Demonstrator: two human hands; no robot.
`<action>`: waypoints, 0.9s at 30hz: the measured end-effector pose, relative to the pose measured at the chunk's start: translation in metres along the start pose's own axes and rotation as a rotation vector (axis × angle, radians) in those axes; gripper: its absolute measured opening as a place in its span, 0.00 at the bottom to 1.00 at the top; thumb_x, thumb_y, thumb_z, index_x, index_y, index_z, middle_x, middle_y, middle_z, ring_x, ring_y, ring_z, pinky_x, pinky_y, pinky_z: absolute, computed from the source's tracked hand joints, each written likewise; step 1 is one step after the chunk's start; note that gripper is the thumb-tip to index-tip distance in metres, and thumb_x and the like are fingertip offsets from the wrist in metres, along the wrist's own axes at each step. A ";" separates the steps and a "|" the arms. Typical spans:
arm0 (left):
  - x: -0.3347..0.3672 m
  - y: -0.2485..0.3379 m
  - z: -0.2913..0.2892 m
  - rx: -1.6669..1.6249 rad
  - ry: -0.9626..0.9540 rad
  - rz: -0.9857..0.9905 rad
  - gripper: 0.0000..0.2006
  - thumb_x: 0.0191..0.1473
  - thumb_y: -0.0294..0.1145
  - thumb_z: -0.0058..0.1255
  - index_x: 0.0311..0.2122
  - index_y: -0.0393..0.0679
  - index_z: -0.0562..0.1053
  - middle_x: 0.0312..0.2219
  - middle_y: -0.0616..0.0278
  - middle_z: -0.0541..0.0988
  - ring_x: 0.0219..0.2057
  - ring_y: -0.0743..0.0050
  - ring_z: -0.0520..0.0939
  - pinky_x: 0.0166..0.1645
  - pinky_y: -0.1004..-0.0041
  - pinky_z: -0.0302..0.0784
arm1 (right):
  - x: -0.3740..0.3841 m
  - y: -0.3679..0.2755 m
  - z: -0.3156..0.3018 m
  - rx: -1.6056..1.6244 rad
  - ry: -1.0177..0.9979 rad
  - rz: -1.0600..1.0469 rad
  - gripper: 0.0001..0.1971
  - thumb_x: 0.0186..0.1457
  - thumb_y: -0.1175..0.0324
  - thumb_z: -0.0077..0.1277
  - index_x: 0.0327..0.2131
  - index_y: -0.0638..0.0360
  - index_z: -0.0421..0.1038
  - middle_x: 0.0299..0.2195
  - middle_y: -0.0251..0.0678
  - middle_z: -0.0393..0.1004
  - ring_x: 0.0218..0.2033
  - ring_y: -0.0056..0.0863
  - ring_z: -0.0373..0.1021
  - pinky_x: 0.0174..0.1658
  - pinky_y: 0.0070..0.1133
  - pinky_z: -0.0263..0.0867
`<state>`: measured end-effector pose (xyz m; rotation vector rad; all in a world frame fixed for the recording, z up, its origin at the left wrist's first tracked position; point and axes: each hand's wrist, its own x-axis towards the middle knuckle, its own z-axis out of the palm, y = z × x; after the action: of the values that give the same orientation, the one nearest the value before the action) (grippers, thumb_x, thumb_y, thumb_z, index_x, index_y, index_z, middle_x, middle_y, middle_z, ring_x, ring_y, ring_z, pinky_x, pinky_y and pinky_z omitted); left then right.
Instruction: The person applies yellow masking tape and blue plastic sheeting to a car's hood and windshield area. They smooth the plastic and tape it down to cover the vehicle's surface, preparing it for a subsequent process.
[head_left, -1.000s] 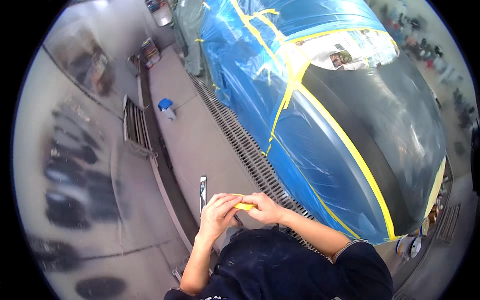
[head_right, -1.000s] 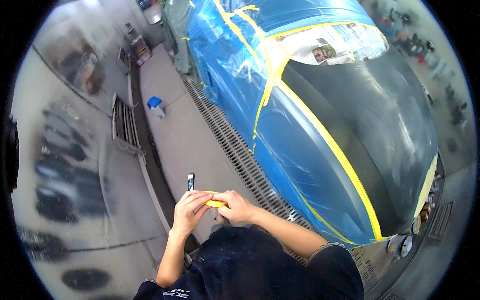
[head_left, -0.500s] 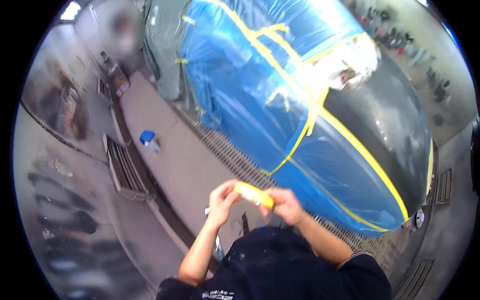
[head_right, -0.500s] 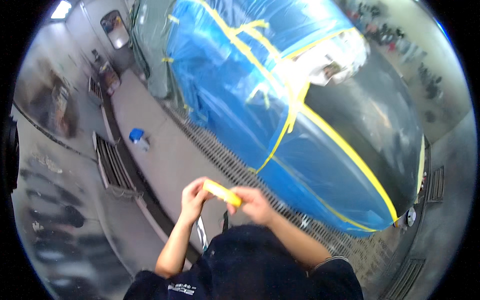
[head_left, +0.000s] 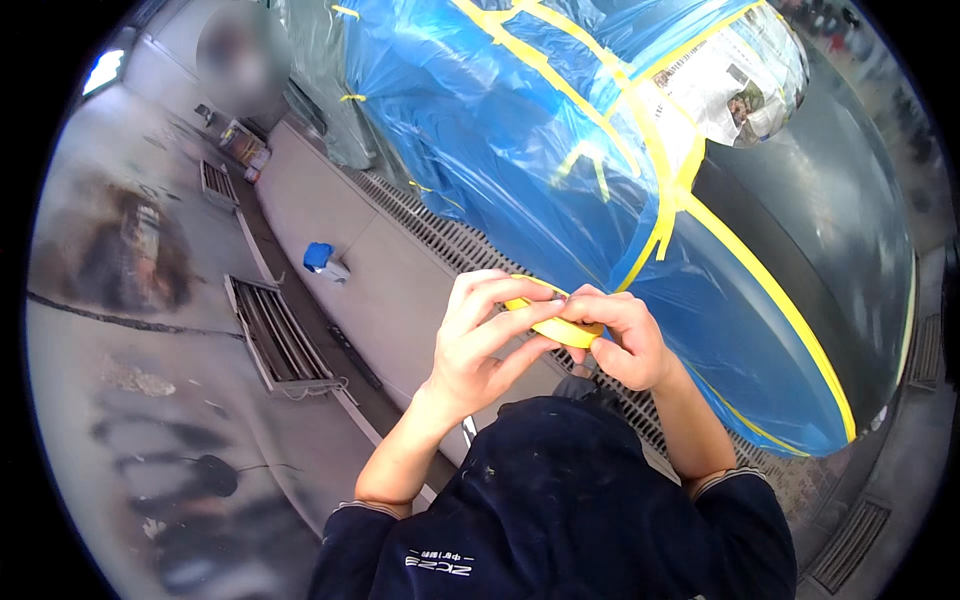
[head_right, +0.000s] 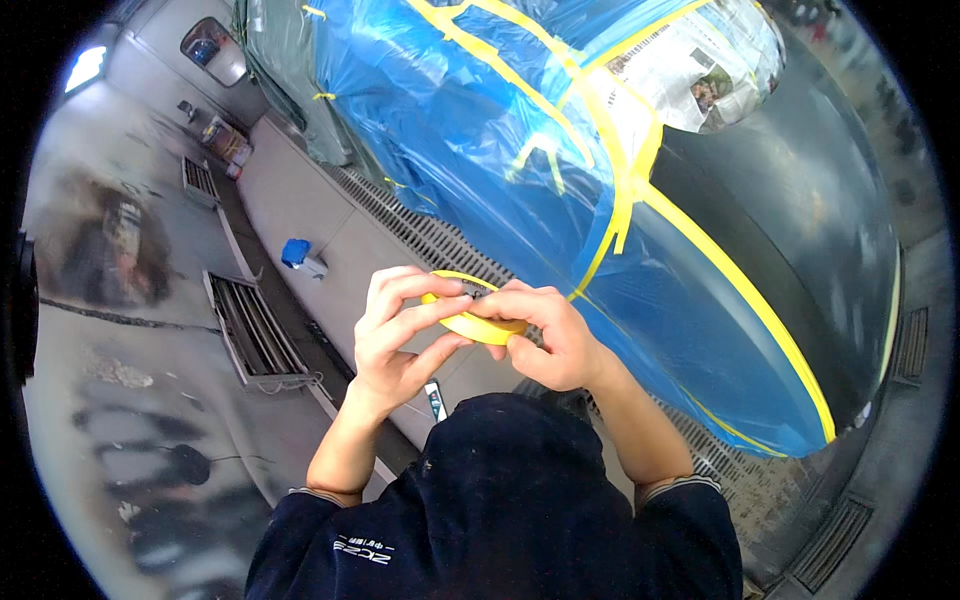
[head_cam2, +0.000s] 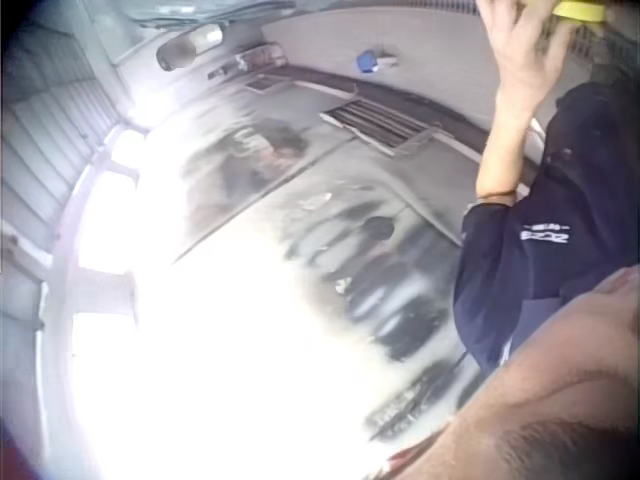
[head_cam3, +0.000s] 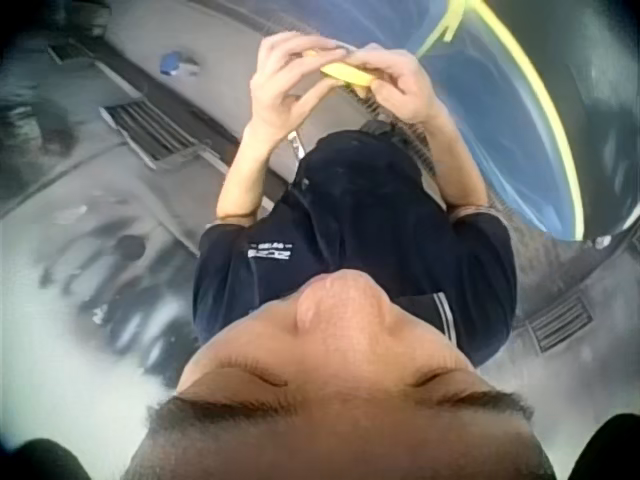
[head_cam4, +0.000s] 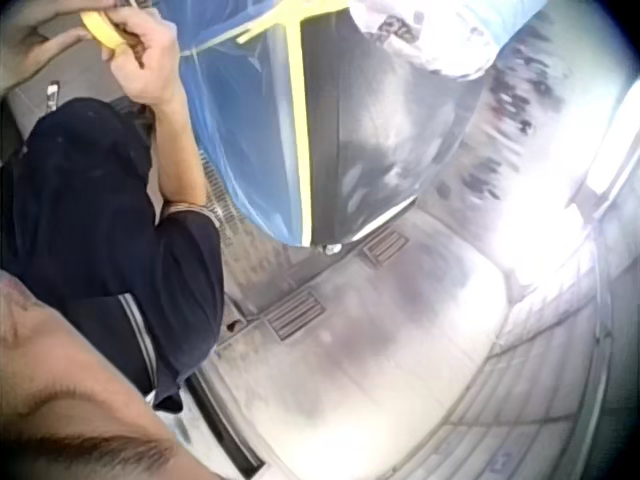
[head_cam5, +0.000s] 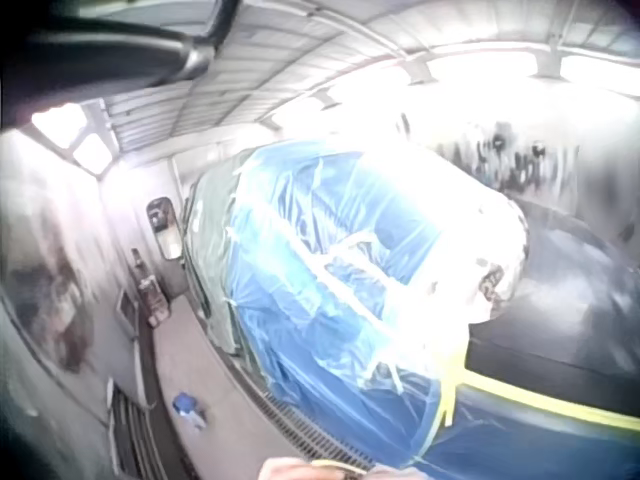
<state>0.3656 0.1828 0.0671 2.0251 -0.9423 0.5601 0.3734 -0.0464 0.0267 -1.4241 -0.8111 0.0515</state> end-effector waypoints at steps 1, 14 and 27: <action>0.011 -0.007 0.005 -0.011 0.004 -0.009 0.24 0.40 0.28 0.74 0.47 0.40 0.81 0.44 0.57 0.83 0.46 0.54 0.80 0.53 0.61 0.75 | 0.004 0.005 -0.012 0.031 0.002 -0.006 0.27 0.42 0.76 0.44 0.49 0.67 0.77 0.23 0.36 0.77 0.27 0.28 0.73 0.46 0.25 0.65; 0.110 -0.062 0.069 -0.238 -0.301 0.083 0.18 0.42 0.22 0.70 0.41 0.43 0.78 0.36 0.59 0.79 0.37 0.59 0.82 0.38 0.66 0.79 | 0.013 0.045 -0.128 0.147 0.008 0.030 0.29 0.37 0.74 0.41 0.46 0.68 0.78 0.21 0.38 0.76 0.25 0.32 0.72 0.37 0.27 0.68; 0.128 -0.116 0.089 -0.564 -0.597 0.172 0.15 0.46 0.22 0.69 0.37 0.40 0.74 0.34 0.56 0.78 0.28 0.59 0.81 0.31 0.68 0.79 | -0.005 0.066 -0.104 0.177 0.208 0.252 0.21 0.44 0.71 0.42 0.39 0.72 0.78 0.21 0.34 0.73 0.20 0.21 0.64 0.26 0.20 0.58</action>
<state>0.5409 0.1014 0.0445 1.6093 -1.4425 -0.2414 0.4522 -0.1248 -0.0267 -1.3307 -0.4429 0.1614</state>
